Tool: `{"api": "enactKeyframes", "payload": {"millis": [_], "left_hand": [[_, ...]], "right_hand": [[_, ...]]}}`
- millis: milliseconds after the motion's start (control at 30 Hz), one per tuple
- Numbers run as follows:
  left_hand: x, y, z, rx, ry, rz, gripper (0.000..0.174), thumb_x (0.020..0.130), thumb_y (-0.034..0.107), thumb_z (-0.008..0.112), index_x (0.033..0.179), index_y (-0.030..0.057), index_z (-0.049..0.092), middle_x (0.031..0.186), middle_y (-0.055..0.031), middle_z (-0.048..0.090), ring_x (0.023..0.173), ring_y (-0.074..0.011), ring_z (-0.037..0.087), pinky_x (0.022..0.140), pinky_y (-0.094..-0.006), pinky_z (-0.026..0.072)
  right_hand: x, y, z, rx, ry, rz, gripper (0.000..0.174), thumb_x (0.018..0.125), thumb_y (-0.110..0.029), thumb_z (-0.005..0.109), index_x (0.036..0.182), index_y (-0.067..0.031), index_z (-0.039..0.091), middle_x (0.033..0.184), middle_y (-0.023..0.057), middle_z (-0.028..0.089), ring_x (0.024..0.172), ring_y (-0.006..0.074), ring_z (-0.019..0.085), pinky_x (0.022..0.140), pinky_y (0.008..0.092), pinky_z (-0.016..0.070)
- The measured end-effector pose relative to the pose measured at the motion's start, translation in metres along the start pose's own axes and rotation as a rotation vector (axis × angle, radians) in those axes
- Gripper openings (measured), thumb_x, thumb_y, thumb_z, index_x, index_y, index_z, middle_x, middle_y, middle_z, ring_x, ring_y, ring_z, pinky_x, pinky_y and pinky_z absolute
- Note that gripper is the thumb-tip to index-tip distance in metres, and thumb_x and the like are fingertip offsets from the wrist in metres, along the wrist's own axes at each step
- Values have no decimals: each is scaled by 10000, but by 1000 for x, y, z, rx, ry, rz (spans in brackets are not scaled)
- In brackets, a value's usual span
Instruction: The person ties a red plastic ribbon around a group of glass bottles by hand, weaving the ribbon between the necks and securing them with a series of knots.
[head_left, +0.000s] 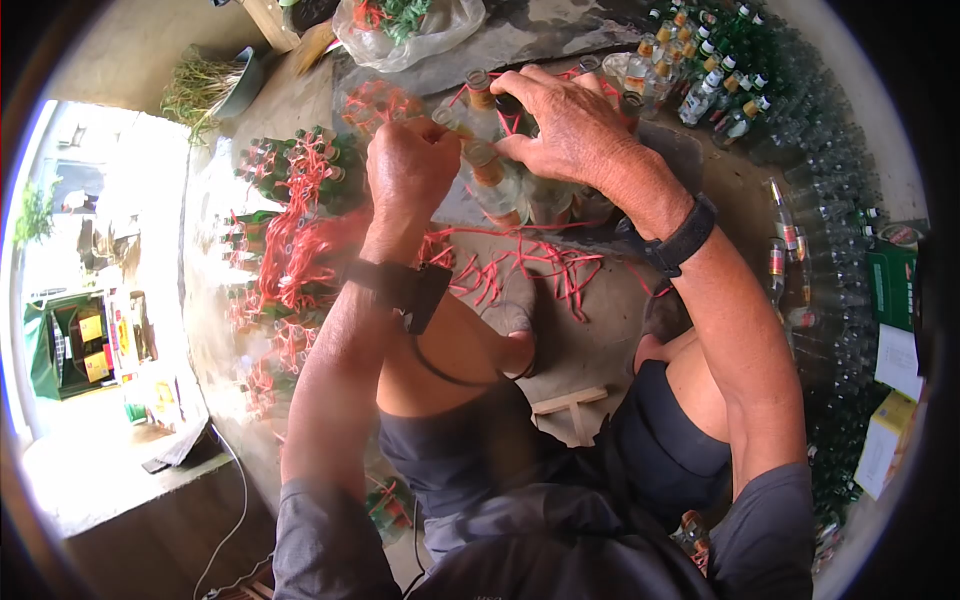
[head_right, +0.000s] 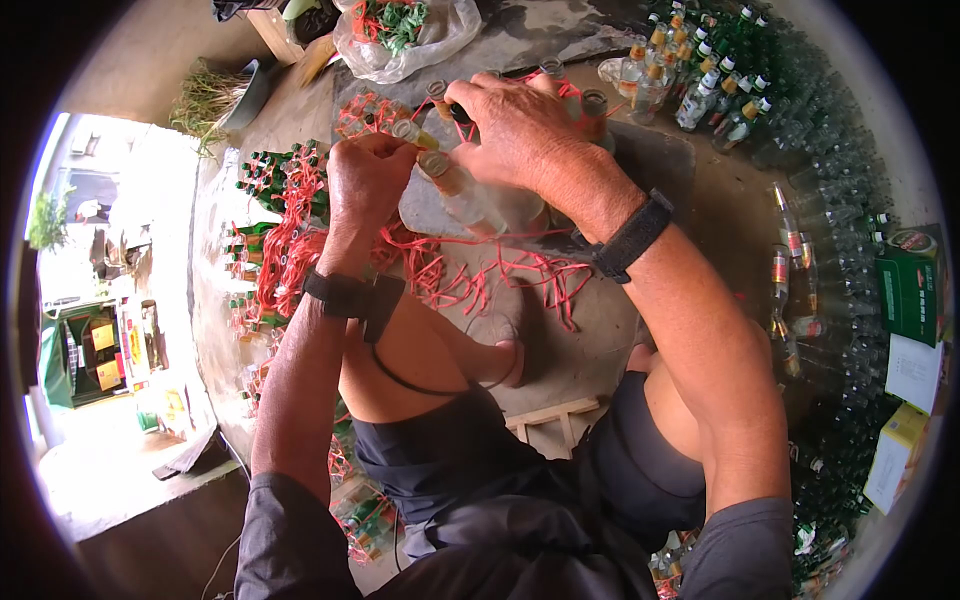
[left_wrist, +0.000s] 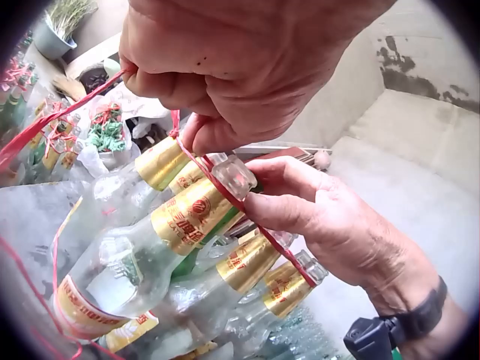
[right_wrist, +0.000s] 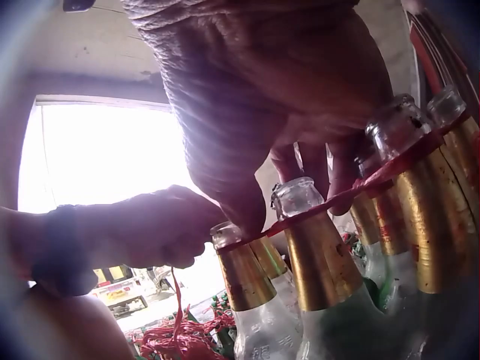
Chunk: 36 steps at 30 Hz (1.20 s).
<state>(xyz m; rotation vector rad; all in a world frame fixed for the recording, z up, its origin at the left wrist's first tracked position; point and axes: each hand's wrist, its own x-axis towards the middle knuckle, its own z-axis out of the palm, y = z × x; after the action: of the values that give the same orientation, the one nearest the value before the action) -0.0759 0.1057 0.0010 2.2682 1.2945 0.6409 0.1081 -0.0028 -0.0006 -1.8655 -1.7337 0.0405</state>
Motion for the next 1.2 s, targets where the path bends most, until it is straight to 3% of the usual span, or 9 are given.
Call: {"api": "enactKeyframes", "payload": {"millis": [167, 333, 433, 500, 700, 767, 1033, 1100, 1200], "left_hand": [[-7, -8, 6, -131, 77, 9, 208, 813, 204, 760, 914, 34, 827, 761, -163, 762, 733, -276, 764, 716, -399, 591], [-26, -2, 6, -377, 41, -178, 224, 859, 147, 776, 938, -61, 800, 670, -55, 698, 636, -71, 592, 585, -285, 486], [-28, -15, 20, -506, 65, -118, 205, 897, 134, 791, 1000, -42, 811, 783, -9, 731, 643, -81, 587, 582, -276, 487], [-30, -15, 21, -534, 66, -173, 215, 871, 131, 768, 977, -52, 808, 710, -22, 699, 645, -71, 568, 588, -281, 477], [-42, -10, 26, -725, 10, -382, 244, 900, 118, 766, 1072, -53, 800, 867, -41, 737, 780, -92, 610, 712, -269, 497], [-47, -5, 29, -800, 11, -382, 186, 934, 107, 787, 1090, 6, 787, 637, 70, 547, 486, -17, 398, 428, -229, 277], [-68, 11, 42, -921, -96, -476, 230, 948, 130, 780, 1131, -8, 764, 627, 77, 521, 474, -7, 361, 416, -224, 246], [-81, 23, 47, -1029, -134, -490, 269, 952, 105, 761, 1158, -68, 767, 997, -85, 773, 878, -116, 662, 788, -272, 533], [-95, 47, 59, -1110, -143, -472, 226, 977, 113, 745, 1119, -62, 768, 972, -72, 773, 837, -103, 659, 742, -270, 535]], "right_hand": [[2, -4, -5, -31, -88, 71, 595, 801, -296, 823, 1350, -187, 619, 1281, 65, 685, 1180, 285, 661, 1060, 466, 416], [1, 1, -6, -30, -86, 0, 622, 799, -285, 833, 1363, -150, 608, 1321, 74, 670, 1246, 299, 638, 1083, 478, 413], [-2, 8, -1, -19, -14, -63, 511, 808, -289, 785, 1279, -147, 645, 1228, 70, 691, 1228, 261, 649, 1065, 486, 400], [-2, 12, 0, -41, 2, -100, 537, 808, -278, 782, 1307, -142, 639, 1254, 75, 686, 1235, 269, 648, 1061, 493, 410], [2, 20, -10, -59, -74, -175, 605, 802, -224, 776, 1377, -127, 618, 1304, 97, 673, 1246, 308, 645, 1032, 513, 445], [3, 20, -13, -70, -86, -193, 608, 797, -211, 778, 1377, -124, 618, 1305, 100, 673, 1244, 315, 645, 1029, 515, 449], [6, 25, -38, -160, -244, -233, 708, 740, 2, 728, 1429, -95, 596, 1406, 112, 637, 1259, 351, 621, 1074, 460, 452], [0, 34, -41, -145, -252, -235, 710, 726, 71, 678, 1412, -102, 610, 1405, 107, 643, 1291, 341, 607, 1074, 461, 451], [-6, 44, -39, -216, -113, -317, 685, 775, 134, 607, 1390, -167, 609, 1362, 65, 668, 1291, 310, 615, 1042, 493, 454]]}}
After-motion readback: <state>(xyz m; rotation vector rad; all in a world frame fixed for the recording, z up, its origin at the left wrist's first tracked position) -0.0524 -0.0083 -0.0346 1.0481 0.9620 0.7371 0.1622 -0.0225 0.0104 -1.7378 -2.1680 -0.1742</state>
